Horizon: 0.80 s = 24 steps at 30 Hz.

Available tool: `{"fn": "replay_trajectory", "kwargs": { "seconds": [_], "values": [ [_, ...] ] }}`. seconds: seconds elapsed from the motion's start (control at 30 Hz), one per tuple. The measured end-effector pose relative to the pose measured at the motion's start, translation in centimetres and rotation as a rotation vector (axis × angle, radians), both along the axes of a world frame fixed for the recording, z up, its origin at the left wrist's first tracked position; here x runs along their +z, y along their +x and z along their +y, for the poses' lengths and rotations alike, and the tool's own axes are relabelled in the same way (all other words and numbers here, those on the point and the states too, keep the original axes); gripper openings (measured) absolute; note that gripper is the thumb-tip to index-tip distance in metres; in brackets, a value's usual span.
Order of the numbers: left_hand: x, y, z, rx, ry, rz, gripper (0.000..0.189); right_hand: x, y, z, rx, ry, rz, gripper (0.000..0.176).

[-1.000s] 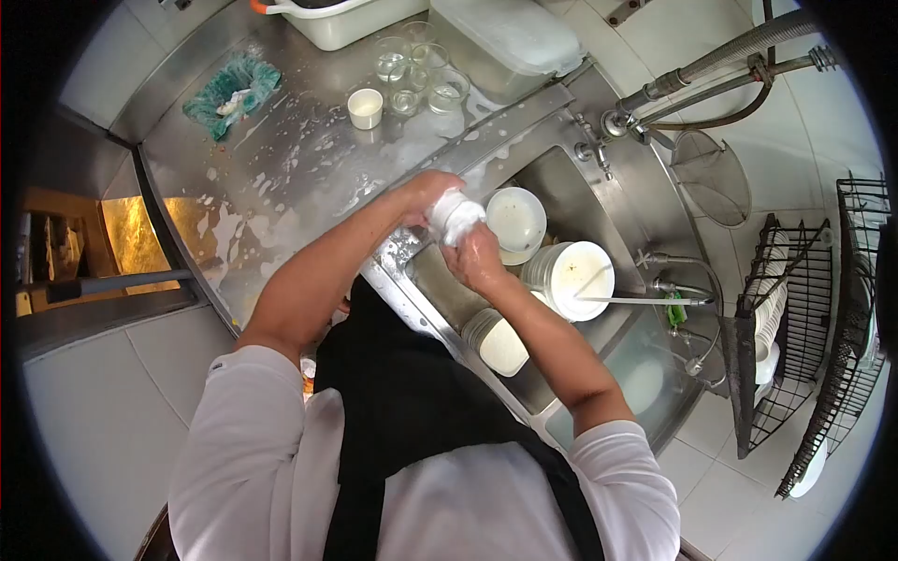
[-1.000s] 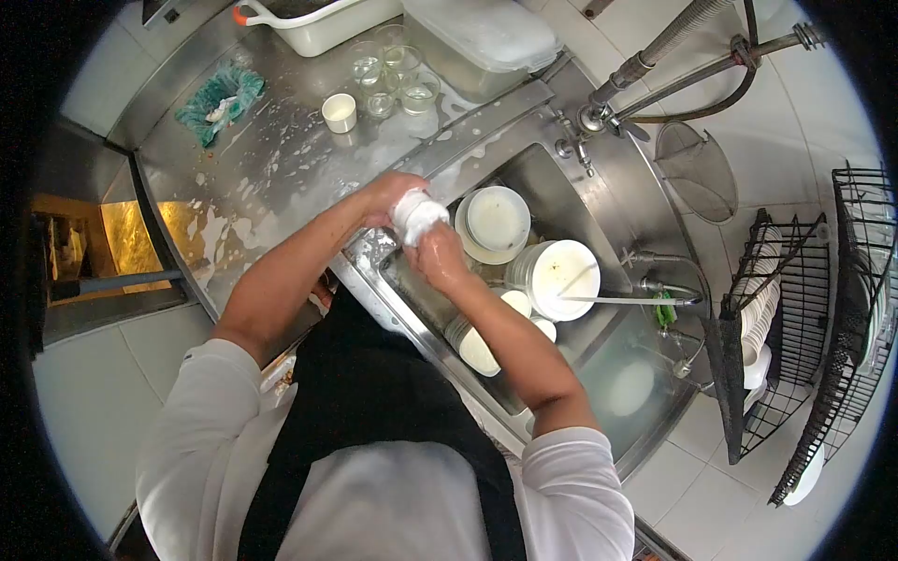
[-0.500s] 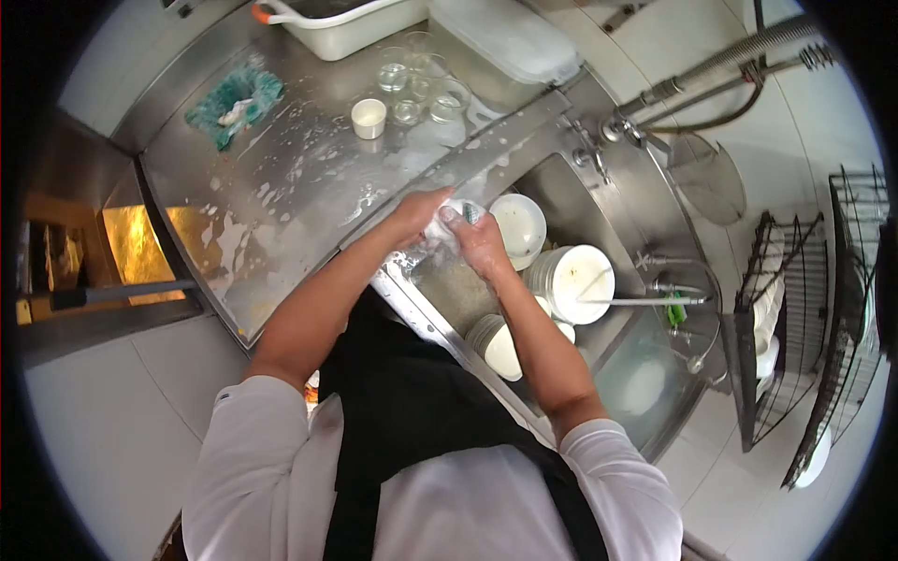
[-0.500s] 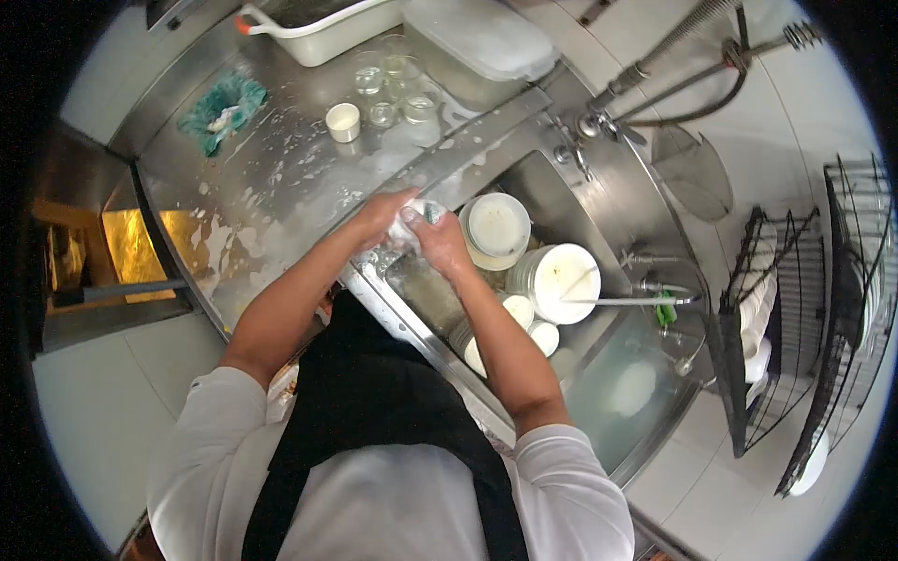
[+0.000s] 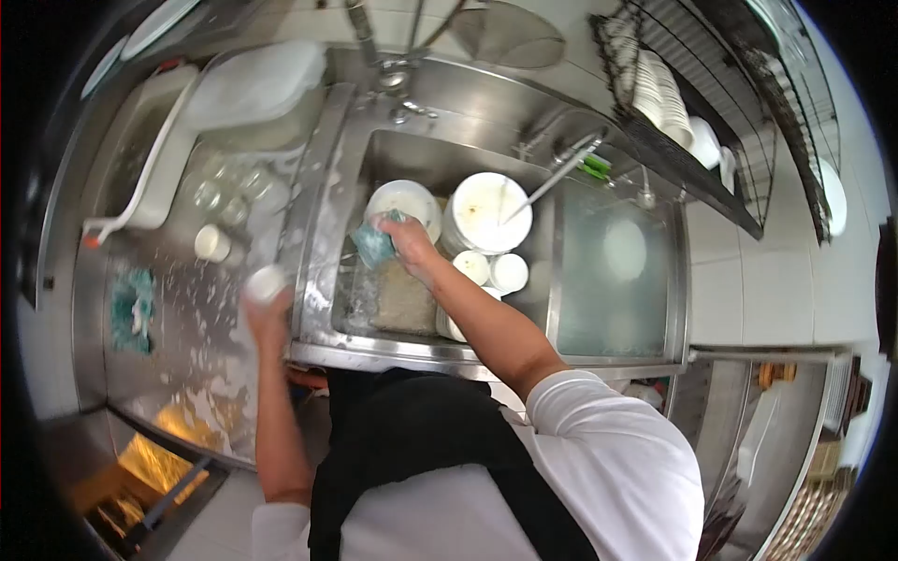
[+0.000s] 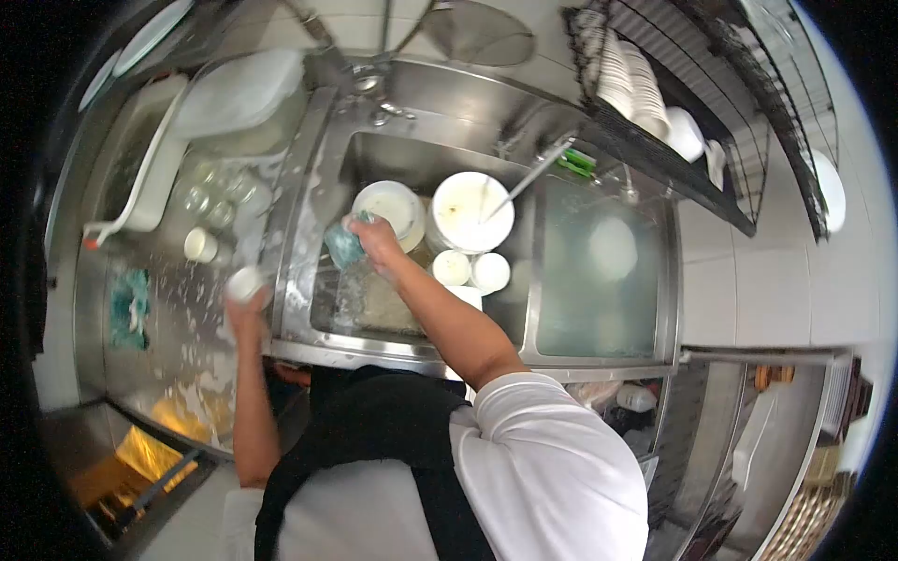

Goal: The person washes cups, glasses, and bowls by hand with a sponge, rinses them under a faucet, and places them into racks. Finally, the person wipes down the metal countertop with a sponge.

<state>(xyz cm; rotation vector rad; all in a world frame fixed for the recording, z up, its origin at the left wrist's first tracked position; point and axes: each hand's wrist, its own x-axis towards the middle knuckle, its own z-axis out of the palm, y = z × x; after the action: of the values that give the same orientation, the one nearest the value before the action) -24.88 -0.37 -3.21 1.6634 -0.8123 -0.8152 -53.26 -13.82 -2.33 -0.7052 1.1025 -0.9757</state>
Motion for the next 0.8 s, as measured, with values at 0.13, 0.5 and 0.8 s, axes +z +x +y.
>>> {"fn": "replay_trajectory", "kwargs": {
  "seconds": [0.13, 0.5, 0.8],
  "values": [
    [-3.9, 8.0, 2.8, 0.316, -0.08, -0.136, 0.074, -1.0, -10.9, -0.1, 0.143, 0.05, 0.034, 0.034],
    [-4.2, 8.4, 6.3, 0.45, 0.293, -0.617, 0.089, -1.0, -36.4, -6.6, -0.526, -0.097, -0.277, 0.025],
    [-7.0, 3.6, 9.4, 0.392, 0.389, -0.661, 0.083, -6.6, -43.7, -13.8, -0.791, 0.047, -0.182, 0.016]
  ]
}}
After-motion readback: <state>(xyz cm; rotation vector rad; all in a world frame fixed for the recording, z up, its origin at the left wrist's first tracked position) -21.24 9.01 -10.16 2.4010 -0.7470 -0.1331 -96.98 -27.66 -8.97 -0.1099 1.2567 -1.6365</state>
